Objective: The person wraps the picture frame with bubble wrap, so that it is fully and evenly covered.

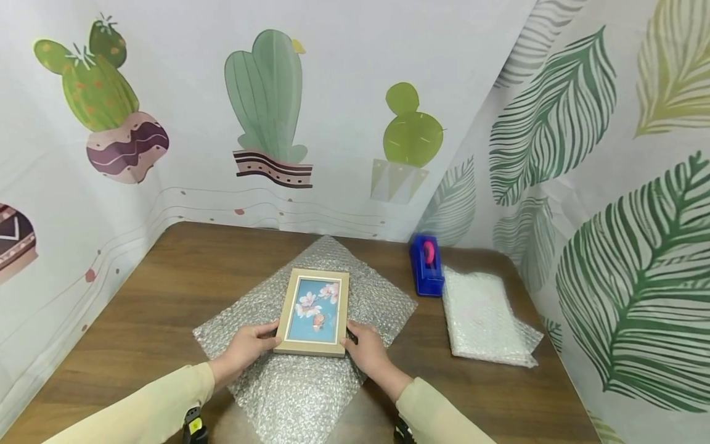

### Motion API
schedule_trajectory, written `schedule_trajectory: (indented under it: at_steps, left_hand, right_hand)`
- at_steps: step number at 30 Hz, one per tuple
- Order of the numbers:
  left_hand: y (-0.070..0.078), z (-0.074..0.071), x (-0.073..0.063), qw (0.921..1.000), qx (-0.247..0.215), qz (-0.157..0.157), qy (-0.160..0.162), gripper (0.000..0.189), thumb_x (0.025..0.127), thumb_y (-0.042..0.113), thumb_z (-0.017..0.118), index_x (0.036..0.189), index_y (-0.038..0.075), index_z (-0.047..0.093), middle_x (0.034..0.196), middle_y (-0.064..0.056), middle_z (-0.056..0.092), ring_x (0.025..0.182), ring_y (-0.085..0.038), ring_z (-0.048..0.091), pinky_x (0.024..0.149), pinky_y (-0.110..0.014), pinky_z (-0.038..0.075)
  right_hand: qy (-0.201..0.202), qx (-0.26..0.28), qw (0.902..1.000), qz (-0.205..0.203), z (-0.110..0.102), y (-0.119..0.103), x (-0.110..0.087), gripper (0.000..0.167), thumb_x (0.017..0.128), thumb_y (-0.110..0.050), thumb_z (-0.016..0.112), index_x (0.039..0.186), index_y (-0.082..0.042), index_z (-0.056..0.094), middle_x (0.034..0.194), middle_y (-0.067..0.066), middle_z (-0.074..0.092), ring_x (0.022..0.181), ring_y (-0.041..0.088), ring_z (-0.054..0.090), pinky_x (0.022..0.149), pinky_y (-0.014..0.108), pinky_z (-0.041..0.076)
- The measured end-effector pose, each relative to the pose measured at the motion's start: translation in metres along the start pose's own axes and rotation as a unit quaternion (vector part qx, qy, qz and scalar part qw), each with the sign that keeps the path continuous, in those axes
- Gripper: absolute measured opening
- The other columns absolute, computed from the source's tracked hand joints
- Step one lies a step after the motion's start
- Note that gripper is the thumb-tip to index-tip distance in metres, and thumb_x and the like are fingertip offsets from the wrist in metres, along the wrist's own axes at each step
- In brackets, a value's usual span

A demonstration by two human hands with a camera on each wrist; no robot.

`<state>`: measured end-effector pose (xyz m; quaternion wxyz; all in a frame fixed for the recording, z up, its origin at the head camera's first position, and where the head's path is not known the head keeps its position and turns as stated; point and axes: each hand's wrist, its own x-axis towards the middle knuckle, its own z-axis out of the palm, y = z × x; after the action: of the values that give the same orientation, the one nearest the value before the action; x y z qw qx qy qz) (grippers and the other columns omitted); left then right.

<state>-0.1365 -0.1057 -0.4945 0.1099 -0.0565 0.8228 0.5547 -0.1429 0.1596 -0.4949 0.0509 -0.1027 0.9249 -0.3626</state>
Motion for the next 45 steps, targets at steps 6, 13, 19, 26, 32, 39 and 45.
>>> schedule_trajectory:
  at_steps: [6,13,19,26,32,39,45]
  left_hand:
    - [0.008,-0.014,0.005,0.9940,0.093,0.048,-0.032,0.056,0.088,0.008,0.073,0.139,-0.010,0.057,0.137,-0.032,0.062,0.105,-0.035,0.072,0.087,-0.043,0.061]
    - [0.018,-0.036,0.020,0.9324,0.285,0.177,-0.134,0.074,0.092,0.024,0.076,0.149,-0.011,0.043,0.158,-0.033,0.039,0.142,-0.052,0.045,0.117,-0.062,0.039]
    - [0.016,-0.044,0.031,0.8884,0.350,0.234,-0.183,0.083,0.090,0.032,0.078,0.153,-0.007,0.041,0.164,-0.027,0.032,0.152,-0.050,0.030,0.123,-0.063,0.030]
    - [0.011,-0.044,0.032,0.8728,0.388,0.235,-0.182,0.084,0.087,0.036,0.079,0.152,-0.003,0.043,0.165,-0.022,0.035,0.153,-0.047,0.031,0.121,-0.061,0.034]
    - [0.013,-0.041,0.032,0.8694,0.396,0.231,-0.184,0.083,0.087,0.037,0.079,0.153,-0.001,0.044,0.165,-0.020,0.036,0.151,-0.044,0.036,0.121,-0.057,0.037]
    - [0.013,-0.037,0.031,0.8756,0.378,0.228,-0.196,0.087,0.083,0.032,0.084,0.151,-0.005,0.044,0.164,-0.024,0.034,0.145,-0.046,0.045,0.119,-0.055,0.040]
    - [0.011,-0.033,0.029,0.8749,0.382,0.234,-0.183,0.086,0.082,0.030,0.086,0.149,-0.006,0.046,0.163,-0.027,0.034,0.142,-0.048,0.047,0.117,-0.054,0.043]
  right_hand:
    - [-0.035,-0.017,0.9992,0.008,-0.016,-0.008,0.005,0.049,0.098,-0.016,0.066,0.136,0.013,0.058,0.140,0.033,0.059,0.134,0.050,0.054,0.116,0.062,0.041]
    - [-0.041,-0.181,0.9669,-0.175,-0.024,-0.022,-0.022,0.059,0.095,-0.029,0.071,0.144,-0.001,0.056,0.150,0.021,0.056,0.137,0.042,0.055,0.113,0.059,0.045]
    - [-0.113,-0.278,0.8804,-0.367,-0.005,-0.005,-0.058,0.071,0.097,-0.056,0.056,0.154,-0.015,0.048,0.158,0.006,0.051,0.142,0.028,0.054,0.108,0.050,0.052]
    - [-0.195,-0.283,0.8296,-0.440,-0.005,0.006,-0.068,0.061,0.102,-0.053,0.049,0.155,-0.023,0.047,0.160,0.003,0.049,0.144,0.024,0.053,0.105,0.044,0.055]
    - [-0.199,-0.351,0.7737,-0.489,-0.005,0.010,-0.068,0.049,0.109,-0.045,0.040,0.152,-0.027,0.050,0.158,0.002,0.052,0.142,0.020,0.054,0.105,0.032,0.054]
    - [-0.149,-0.457,0.6779,-0.556,-0.002,0.005,-0.072,0.048,0.112,-0.042,0.032,0.152,-0.023,0.050,0.153,0.001,0.057,0.138,0.017,0.058,0.103,0.022,0.054]
    - [-0.144,-0.449,0.6883,-0.551,-0.001,0.000,-0.072,0.046,0.111,-0.040,0.038,0.149,-0.020,0.054,0.149,0.003,0.060,0.135,0.018,0.060,0.102,0.021,0.054]
